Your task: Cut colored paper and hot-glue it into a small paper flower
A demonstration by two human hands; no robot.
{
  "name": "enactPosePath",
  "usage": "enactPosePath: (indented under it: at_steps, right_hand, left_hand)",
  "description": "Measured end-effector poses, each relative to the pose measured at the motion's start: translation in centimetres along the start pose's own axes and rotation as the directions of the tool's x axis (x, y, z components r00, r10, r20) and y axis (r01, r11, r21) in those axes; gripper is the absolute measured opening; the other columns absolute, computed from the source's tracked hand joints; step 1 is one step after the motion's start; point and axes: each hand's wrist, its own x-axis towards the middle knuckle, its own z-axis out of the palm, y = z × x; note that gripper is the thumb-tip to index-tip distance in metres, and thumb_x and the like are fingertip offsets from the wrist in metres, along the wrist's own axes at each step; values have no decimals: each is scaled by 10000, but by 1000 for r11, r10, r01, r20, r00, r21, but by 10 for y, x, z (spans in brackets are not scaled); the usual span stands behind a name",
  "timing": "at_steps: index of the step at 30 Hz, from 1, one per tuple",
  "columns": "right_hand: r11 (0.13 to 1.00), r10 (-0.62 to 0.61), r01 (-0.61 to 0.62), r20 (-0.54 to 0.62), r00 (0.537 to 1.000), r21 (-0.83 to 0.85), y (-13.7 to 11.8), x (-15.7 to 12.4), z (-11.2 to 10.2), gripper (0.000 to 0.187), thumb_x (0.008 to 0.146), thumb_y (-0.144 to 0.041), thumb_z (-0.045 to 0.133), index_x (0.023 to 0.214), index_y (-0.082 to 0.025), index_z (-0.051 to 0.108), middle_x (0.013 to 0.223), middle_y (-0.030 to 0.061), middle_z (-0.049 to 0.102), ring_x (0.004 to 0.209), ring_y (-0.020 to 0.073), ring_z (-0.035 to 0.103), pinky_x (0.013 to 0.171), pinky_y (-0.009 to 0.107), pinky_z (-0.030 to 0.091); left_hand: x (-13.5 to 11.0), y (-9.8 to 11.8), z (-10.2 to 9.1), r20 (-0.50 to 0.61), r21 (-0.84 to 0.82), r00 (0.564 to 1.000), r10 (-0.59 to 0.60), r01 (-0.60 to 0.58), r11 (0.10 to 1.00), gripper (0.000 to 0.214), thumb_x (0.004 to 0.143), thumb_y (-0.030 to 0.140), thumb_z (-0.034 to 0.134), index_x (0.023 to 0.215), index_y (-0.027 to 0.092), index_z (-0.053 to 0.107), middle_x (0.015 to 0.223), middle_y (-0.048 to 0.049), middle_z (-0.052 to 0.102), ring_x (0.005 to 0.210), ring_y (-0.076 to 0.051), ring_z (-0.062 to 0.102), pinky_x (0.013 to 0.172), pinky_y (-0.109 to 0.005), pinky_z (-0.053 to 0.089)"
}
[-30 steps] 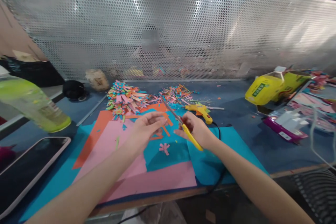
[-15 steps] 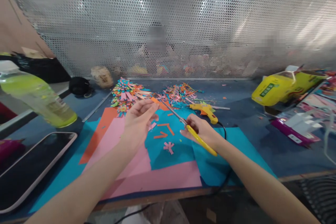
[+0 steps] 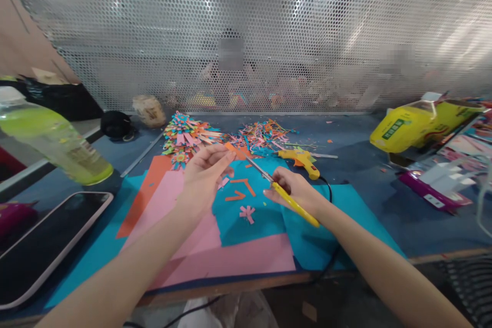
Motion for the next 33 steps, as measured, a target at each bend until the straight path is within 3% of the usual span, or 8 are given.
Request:
enactPosePath:
  at_steps: [6, 33]
  right_hand:
    - [1000, -5, 5, 7, 1000, 5, 1, 0, 0, 321, 686, -414, 608, 730, -200, 373, 554, -62, 432, 498, 83, 383, 424, 202, 265]
    - [998, 1, -4, -52, 999, -64, 1, 1, -2, 382, 646, -483, 610, 648, -197, 356, 499, -74, 334, 468, 66, 264, 401, 197, 189]
  left_hand:
    - [-1, 1, -1, 15, 43, 1000, 15, -16, 999, 228, 517, 156, 757, 691, 156, 609, 601, 13, 649, 527, -90, 590, 414, -162, 442]
    - [2, -1, -4, 32, 73, 999, -20, 18, 997, 238, 526, 180, 760, 713, 152, 617, 629, 15, 639, 507, -82, 577, 430, -178, 450]
